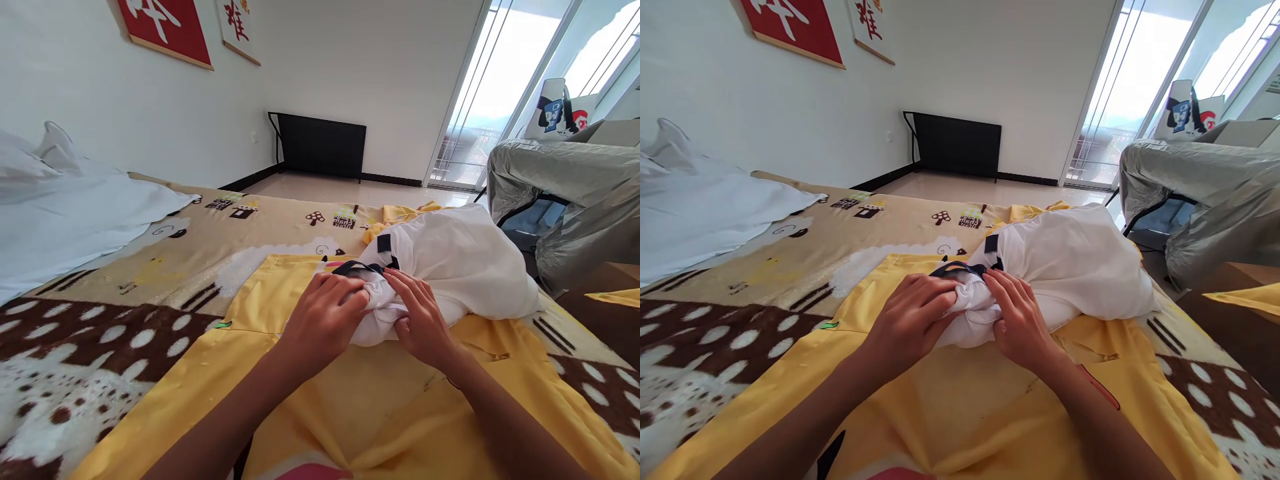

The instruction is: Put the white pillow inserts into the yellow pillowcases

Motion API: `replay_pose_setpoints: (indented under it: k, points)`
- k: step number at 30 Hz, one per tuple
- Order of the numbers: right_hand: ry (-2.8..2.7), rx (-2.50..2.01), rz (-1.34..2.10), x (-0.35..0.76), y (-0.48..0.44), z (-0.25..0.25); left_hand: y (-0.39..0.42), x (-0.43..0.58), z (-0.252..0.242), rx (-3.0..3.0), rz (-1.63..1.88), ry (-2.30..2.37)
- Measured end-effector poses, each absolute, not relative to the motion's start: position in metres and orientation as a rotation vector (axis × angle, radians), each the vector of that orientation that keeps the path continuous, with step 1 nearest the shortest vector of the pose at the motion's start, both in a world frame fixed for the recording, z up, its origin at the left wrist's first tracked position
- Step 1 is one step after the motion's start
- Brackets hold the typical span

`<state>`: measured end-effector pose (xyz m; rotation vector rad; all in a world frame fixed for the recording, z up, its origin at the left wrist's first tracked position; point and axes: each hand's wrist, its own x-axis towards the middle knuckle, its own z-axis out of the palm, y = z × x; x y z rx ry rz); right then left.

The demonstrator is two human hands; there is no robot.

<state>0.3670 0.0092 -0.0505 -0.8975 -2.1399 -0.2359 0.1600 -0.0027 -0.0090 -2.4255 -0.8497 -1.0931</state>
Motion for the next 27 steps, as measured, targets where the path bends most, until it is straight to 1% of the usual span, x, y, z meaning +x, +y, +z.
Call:
replay_pose_setpoints:
  k: [5, 13, 19, 21, 23, 27]
  points:
    - [-2.196, -0.958, -0.257, 0.365, 0.004, -0.047, 0.009, 0.15, -0.013, -2.386, -1.147, -0.972]
    - [-2.282, -0.894, -0.298, 0.358, -0.003, -0.047, 0.02, 0.14, -0.014, -2.37, -1.222, -1.247]
    - [-2.244, -0.849, -0.296, 0.358, 0.002, -0.052, 0.011, 0.133, 0.002, -2.585, -1.224, -1.171]
    - [-2.249, -0.841, -0.296, 0.357, 0.002, -0.052, 0.008, 0.132, 0.006, -2.648, -1.309, -1.222]
    - [-2.255, -0.845, -0.294, 0.357, 0.001, -0.051, 0.009, 0.131, 0.008, -2.66, -1.419, -1.402]
    - [-2.248, -0.849, -0.292, 0.356, -0.001, -0.049, 0.014, 0.129, 0.01, -2.667, -1.84, -1.742]
